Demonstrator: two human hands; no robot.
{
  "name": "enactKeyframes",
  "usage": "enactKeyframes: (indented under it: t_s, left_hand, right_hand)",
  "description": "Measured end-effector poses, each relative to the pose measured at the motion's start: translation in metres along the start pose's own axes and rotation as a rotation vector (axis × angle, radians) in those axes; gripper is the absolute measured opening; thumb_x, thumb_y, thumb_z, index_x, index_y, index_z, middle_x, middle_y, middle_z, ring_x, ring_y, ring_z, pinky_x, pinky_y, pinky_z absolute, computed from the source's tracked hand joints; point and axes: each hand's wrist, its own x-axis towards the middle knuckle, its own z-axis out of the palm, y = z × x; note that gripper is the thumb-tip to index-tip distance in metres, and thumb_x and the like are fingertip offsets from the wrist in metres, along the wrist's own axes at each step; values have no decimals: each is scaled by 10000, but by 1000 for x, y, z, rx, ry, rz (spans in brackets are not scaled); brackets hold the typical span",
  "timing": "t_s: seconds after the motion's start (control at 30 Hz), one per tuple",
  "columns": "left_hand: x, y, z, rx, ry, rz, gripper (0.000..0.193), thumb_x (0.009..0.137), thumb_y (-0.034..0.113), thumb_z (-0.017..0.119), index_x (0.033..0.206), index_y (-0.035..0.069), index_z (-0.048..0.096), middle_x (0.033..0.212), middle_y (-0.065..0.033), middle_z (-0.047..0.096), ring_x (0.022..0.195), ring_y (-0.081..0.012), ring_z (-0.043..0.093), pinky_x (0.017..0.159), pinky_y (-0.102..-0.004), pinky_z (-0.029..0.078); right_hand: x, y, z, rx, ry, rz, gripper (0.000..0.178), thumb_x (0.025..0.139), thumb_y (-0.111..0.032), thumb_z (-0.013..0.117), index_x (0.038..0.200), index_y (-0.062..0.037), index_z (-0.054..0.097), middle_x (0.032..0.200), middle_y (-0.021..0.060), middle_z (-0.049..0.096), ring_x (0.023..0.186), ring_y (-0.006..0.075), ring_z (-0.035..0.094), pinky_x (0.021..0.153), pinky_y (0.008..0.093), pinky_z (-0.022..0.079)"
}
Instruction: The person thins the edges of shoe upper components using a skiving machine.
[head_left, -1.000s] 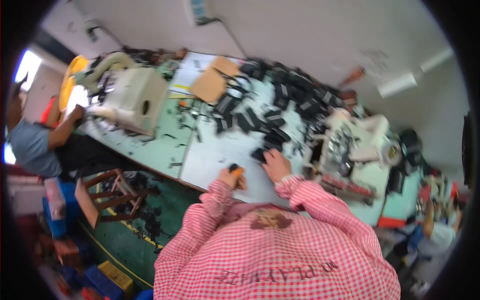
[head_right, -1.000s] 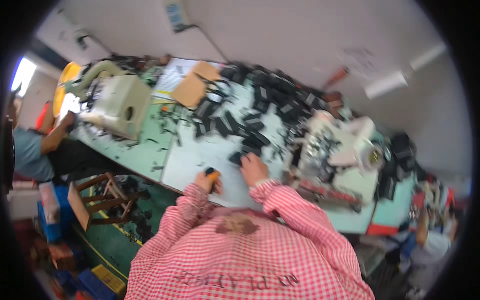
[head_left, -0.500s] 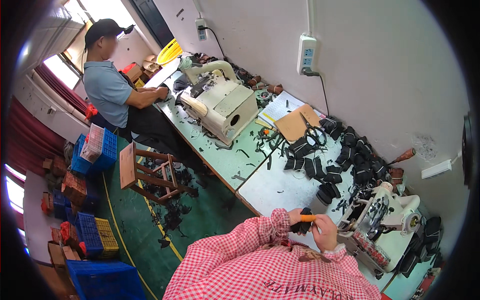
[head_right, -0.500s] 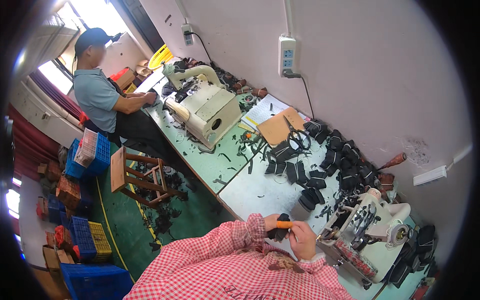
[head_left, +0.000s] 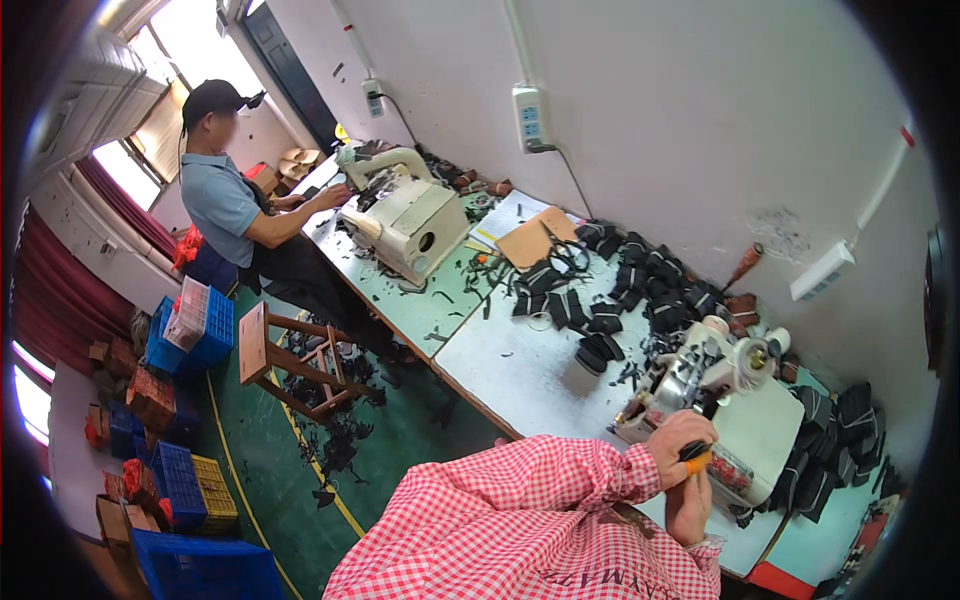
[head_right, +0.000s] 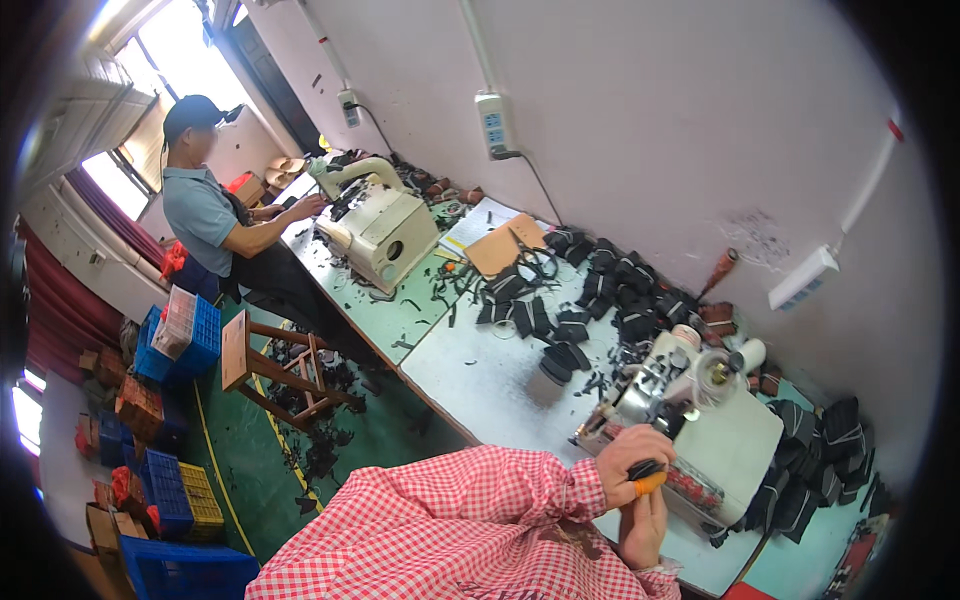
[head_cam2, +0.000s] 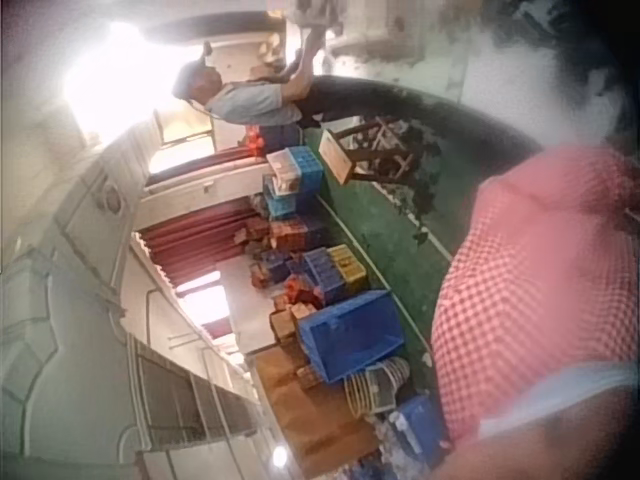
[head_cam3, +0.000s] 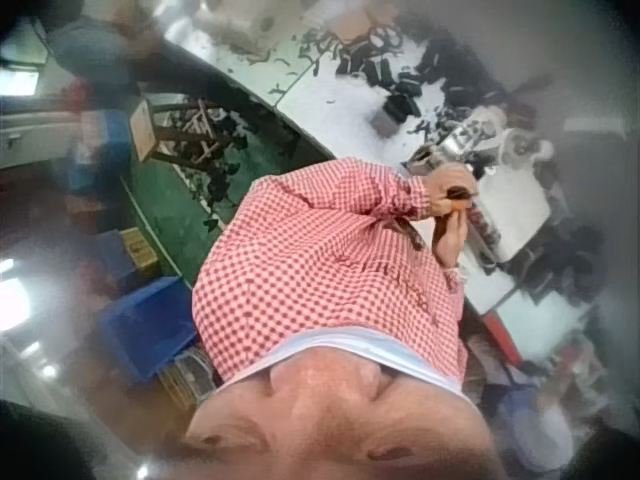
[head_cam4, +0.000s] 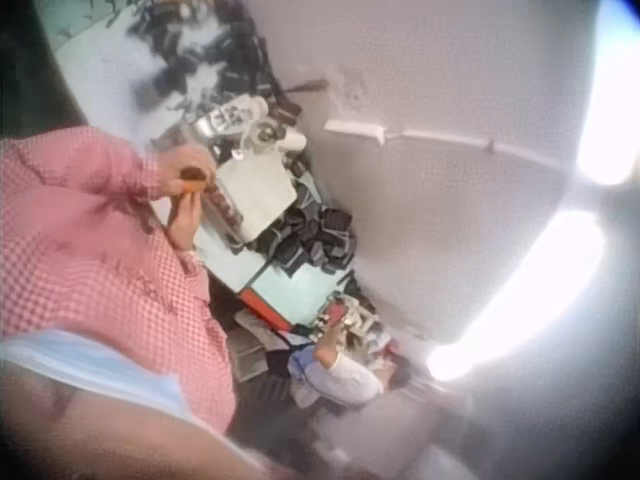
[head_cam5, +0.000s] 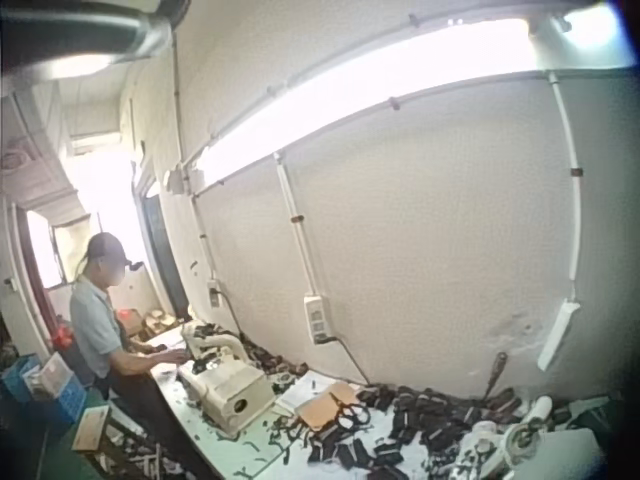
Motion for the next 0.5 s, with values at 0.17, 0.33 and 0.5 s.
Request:
enactKeyframes:
  t_s: [0.17, 0.33, 0.5]
  left_hand:
    - [19, 16, 67, -689, -277, -1166, 268, 830, 184, 664, 1070, 69, 632, 805, -79, 652, 750, -167, 642, 667, -322, 546]
    - [11, -49, 96, -24, -356, -689, 729, 805, 172, 686, 1400, 48, 284, 1276, -224, 491, 1189, -263, 497, 971, -355, 424]
    - [34, -76, 133, 346, -475, -415, 877, 710, 68, 671, 1433, -6, 182, 1374, -261, 396, 1295, -379, 385, 1077, -368, 325]
  right_hand:
    - [-10, -45, -69, -330, 62, 169, 203, 920, -180, 523, 940, 13, 584, 707, 51, 580, 549, 122, 550, 466, 253, 423]
    - [12, -78, -135, -1338, 279, -202, 260, 829, -254, 650, 994, -58, 603, 785, 71, 571, 670, 226, 602, 580, 365, 468]
    - [25, -90, -178, -1668, 333, -129, 349, 746, -231, 701, 1041, -81, 593, 960, 128, 544, 829, 352, 604, 702, 451, 491]
